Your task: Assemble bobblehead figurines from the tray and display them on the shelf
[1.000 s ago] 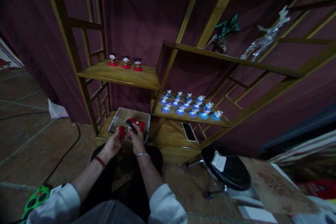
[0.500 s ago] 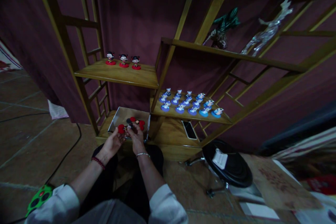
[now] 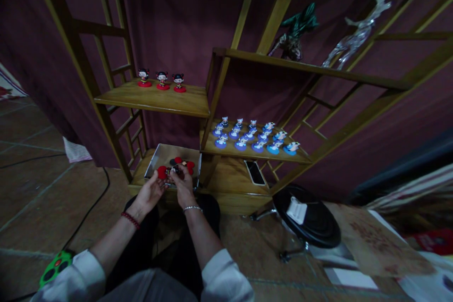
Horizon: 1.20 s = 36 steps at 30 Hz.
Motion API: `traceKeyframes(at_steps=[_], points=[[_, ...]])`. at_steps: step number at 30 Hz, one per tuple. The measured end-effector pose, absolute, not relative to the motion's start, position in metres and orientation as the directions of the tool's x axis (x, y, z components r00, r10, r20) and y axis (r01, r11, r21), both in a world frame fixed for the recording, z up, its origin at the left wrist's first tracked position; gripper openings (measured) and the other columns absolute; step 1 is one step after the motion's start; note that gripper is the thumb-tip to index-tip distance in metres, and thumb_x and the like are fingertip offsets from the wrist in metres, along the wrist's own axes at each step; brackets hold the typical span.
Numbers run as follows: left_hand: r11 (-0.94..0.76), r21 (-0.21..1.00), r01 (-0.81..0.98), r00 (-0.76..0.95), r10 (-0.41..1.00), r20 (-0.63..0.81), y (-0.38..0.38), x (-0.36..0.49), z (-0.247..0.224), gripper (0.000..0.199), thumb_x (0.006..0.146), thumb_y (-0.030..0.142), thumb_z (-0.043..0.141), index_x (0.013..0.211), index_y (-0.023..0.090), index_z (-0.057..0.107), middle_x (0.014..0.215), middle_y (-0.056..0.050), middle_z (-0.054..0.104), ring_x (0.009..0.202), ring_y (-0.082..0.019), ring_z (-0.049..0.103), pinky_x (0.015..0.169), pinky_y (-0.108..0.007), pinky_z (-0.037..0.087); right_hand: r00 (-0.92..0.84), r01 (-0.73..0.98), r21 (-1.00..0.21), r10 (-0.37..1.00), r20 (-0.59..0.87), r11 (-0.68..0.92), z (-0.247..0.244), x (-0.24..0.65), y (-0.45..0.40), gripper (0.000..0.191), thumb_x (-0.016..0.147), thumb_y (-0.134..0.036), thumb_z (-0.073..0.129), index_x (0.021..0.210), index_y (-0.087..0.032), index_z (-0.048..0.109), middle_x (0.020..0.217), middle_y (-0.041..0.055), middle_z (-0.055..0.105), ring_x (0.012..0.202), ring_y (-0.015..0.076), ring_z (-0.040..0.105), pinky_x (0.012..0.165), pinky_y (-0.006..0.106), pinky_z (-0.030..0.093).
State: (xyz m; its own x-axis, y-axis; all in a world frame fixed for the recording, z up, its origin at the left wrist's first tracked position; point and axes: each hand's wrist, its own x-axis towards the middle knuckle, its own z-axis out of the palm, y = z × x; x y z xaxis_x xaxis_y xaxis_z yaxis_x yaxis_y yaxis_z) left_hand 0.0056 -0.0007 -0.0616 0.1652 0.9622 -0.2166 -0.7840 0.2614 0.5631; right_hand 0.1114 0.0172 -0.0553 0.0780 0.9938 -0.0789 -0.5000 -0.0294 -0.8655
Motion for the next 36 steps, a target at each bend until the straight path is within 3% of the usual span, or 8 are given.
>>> traceKeyframes(at_steps=[16,36], points=[[0.233,0.626,-0.744,0.113,0.968,-0.226,-0.005,0.01,-0.05,0.025,0.068,0.035,0.067,0.082,0.015,0.064,0.076,-0.001,0.066,0.067,-0.011,0.057,0.062,-0.024,0.042,0.1,-0.444,-0.896,0.993,-0.062,-0.011,-0.054,0.115,0.015,0.048,0.055,-0.027,0.072,0.099,-0.019,0.054,0.078,-0.0008,0.062,0.07,0.0138,0.058,0.062,0.029,0.051],[0.231,0.627,-0.744,0.1,0.966,-0.237,-0.004,0.009,-0.058,0.021,0.067,0.028,0.068,0.083,0.015,0.064,0.077,-0.003,0.067,0.067,-0.012,0.059,0.062,-0.023,0.043,0.1,-0.347,-0.938,0.995,-0.017,0.019,-0.059,0.117,0.02,0.047,0.054,-0.03,0.071,0.096,-0.019,0.055,0.081,0.0001,0.063,0.073,0.0149,0.058,0.065,0.03,0.05]])
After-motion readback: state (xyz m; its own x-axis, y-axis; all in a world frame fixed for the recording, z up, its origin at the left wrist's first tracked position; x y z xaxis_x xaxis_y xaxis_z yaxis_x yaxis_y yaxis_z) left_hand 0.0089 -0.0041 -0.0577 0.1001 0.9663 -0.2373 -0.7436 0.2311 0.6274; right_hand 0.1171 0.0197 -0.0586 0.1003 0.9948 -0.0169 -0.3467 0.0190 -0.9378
